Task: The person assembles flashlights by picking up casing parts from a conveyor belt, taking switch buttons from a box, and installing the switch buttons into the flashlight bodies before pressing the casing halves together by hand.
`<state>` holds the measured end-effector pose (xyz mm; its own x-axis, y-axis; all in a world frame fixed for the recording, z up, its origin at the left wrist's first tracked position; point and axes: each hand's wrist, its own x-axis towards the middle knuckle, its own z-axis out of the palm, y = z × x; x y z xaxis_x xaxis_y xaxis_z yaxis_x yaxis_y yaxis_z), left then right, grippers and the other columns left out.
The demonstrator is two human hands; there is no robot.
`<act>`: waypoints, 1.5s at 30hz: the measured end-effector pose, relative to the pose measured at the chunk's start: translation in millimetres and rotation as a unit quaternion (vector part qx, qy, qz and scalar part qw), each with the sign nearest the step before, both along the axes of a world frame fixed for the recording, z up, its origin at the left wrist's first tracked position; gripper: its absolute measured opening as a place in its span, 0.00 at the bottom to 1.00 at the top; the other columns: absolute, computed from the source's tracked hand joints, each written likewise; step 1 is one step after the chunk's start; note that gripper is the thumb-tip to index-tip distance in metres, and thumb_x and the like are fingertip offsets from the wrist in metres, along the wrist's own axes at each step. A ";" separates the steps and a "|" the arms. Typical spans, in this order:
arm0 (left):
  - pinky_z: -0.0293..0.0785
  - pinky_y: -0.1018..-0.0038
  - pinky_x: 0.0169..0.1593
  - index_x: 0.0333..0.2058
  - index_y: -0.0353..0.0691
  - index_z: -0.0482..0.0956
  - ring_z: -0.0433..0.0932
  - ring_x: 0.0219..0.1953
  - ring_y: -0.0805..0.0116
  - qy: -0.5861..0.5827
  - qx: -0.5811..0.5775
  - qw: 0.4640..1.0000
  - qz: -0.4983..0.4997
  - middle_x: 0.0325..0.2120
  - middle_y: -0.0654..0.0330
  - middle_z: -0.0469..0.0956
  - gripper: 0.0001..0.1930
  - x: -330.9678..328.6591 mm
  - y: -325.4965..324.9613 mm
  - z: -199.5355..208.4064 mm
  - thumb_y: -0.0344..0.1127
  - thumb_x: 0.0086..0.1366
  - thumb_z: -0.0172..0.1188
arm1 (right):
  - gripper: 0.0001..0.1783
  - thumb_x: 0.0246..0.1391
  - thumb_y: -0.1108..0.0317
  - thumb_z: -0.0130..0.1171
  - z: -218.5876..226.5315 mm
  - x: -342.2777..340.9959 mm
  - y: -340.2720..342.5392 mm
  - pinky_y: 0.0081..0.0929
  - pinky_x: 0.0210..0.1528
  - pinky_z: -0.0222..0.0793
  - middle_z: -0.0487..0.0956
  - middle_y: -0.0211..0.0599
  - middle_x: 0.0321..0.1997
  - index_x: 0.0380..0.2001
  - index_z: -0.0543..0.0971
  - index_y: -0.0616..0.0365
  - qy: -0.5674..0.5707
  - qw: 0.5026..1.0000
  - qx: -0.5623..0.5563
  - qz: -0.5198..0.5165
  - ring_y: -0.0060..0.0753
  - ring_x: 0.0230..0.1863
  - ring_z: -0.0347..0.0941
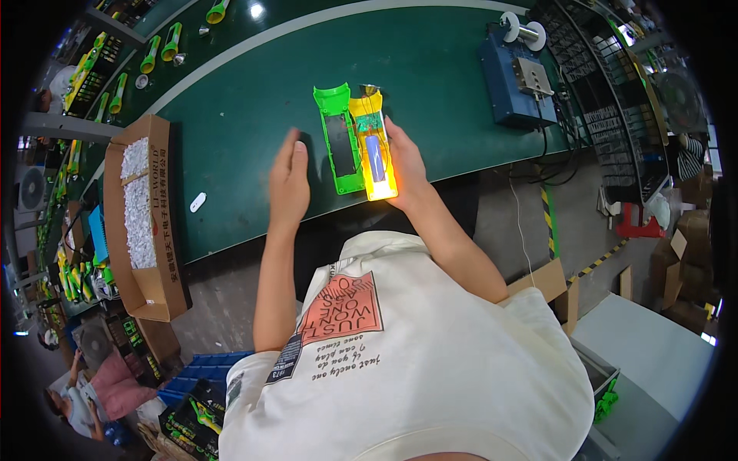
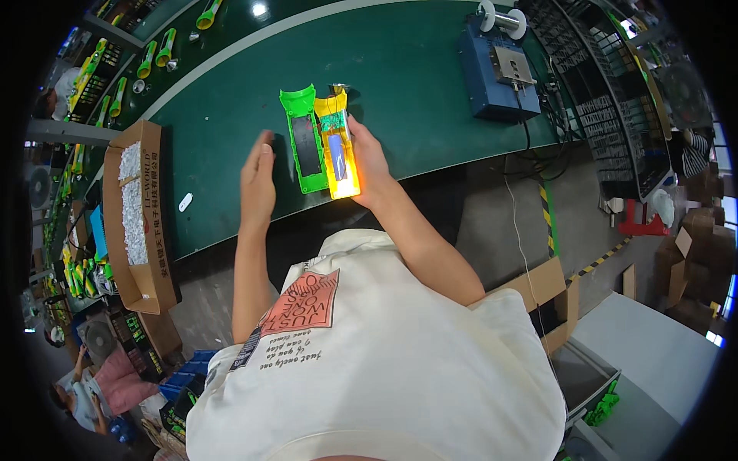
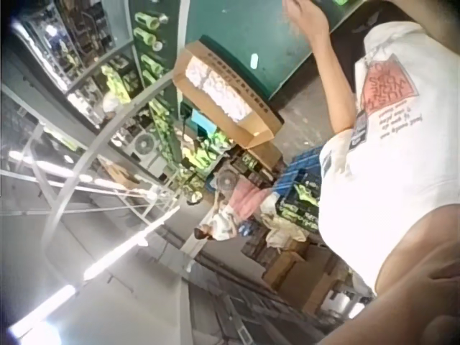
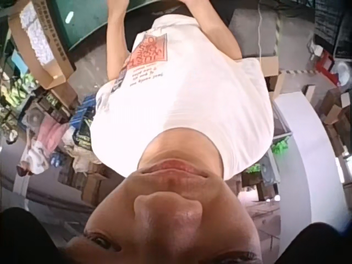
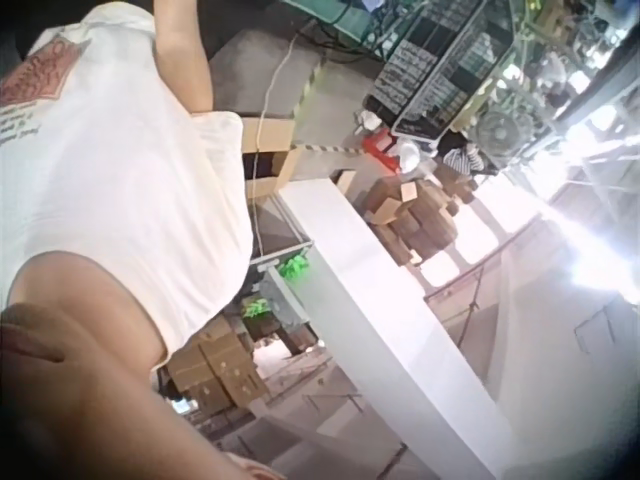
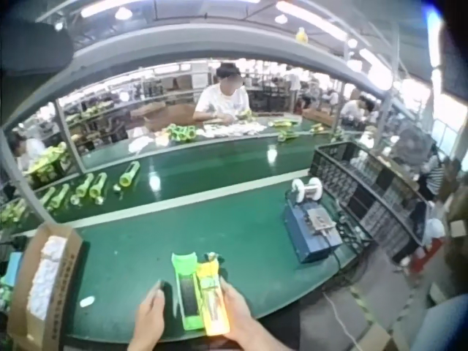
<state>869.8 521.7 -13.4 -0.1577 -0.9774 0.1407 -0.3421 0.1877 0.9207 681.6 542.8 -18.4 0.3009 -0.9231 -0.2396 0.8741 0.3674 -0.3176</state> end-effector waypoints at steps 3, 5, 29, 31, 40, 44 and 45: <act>0.58 0.72 0.63 0.64 0.33 0.61 0.66 0.61 0.63 0.138 0.116 0.983 -0.038 0.58 0.52 0.69 0.26 -30.4 25.5 4.0 0.45 0.76 0.34 | 0.25 0.68 0.49 0.35 0.9 6.0 -1.9 0.34 0.49 0.74 0.78 0.34 0.48 0.55 0.70 0.52 0.027 1.000 0.009 -0.014 0.30 0.46 0.76; 0.59 0.74 0.62 0.65 0.34 0.60 0.67 0.59 0.68 0.211 0.150 0.966 -0.019 0.59 0.55 0.69 0.25 -41.2 32.4 17.7 0.42 0.76 0.37 | 0.25 0.68 0.49 0.33 8.7 13.4 -0.6 0.33 0.51 0.74 0.77 0.35 0.50 0.55 0.71 0.52 0.064 0.997 -0.003 -0.032 0.30 0.48 0.76; 0.76 0.79 0.39 0.56 0.33 0.73 0.79 0.38 0.74 0.148 0.095 0.984 0.037 0.42 0.55 0.79 0.25 -62.9 50.1 22.6 0.25 0.58 0.65 | 0.21 0.69 0.50 0.39 6.6 21.7 10.4 0.20 0.41 0.66 0.73 0.27 0.37 0.45 0.72 0.56 0.248 0.956 -0.041 -0.153 0.17 0.38 0.68; 0.75 0.79 0.38 0.56 0.34 0.73 0.79 0.37 0.75 0.126 0.060 0.990 0.026 0.41 0.55 0.79 0.25 -61.4 49.1 15.2 0.25 0.58 0.65 | 0.21 0.69 0.51 0.39 1.1 20.5 8.8 0.20 0.41 0.67 0.73 0.27 0.37 0.45 0.72 0.56 0.248 0.955 -0.039 -0.158 0.17 0.38 0.69; 0.74 0.79 0.38 0.55 0.35 0.75 0.78 0.33 0.77 0.147 0.089 0.984 0.048 0.37 0.57 0.80 0.26 -66.2 50.7 18.3 0.26 0.57 0.67 | 0.19 0.69 0.53 0.39 7.2 19.7 10.5 0.18 0.41 0.66 0.73 0.27 0.37 0.45 0.72 0.56 0.235 0.956 -0.067 -0.162 0.16 0.38 0.68; 0.75 0.78 0.37 0.55 0.35 0.75 0.78 0.34 0.76 0.116 0.067 0.990 0.041 0.37 0.57 0.80 0.25 -63.0 51.7 13.6 0.26 0.57 0.67 | 0.20 0.69 0.53 0.39 0.3 18.4 7.6 0.19 0.40 0.68 0.73 0.27 0.37 0.47 0.71 0.56 0.260 0.948 -0.079 -0.163 0.17 0.37 0.70; 0.75 0.78 0.37 0.55 0.35 0.75 0.78 0.34 0.76 0.115 0.067 0.990 0.041 0.37 0.57 0.80 0.25 -62.6 51.7 13.9 0.26 0.57 0.67 | 0.20 0.69 0.53 0.39 -0.3 18.3 7.4 0.19 0.40 0.68 0.73 0.27 0.37 0.47 0.71 0.56 0.260 0.949 -0.079 -0.163 0.17 0.37 0.70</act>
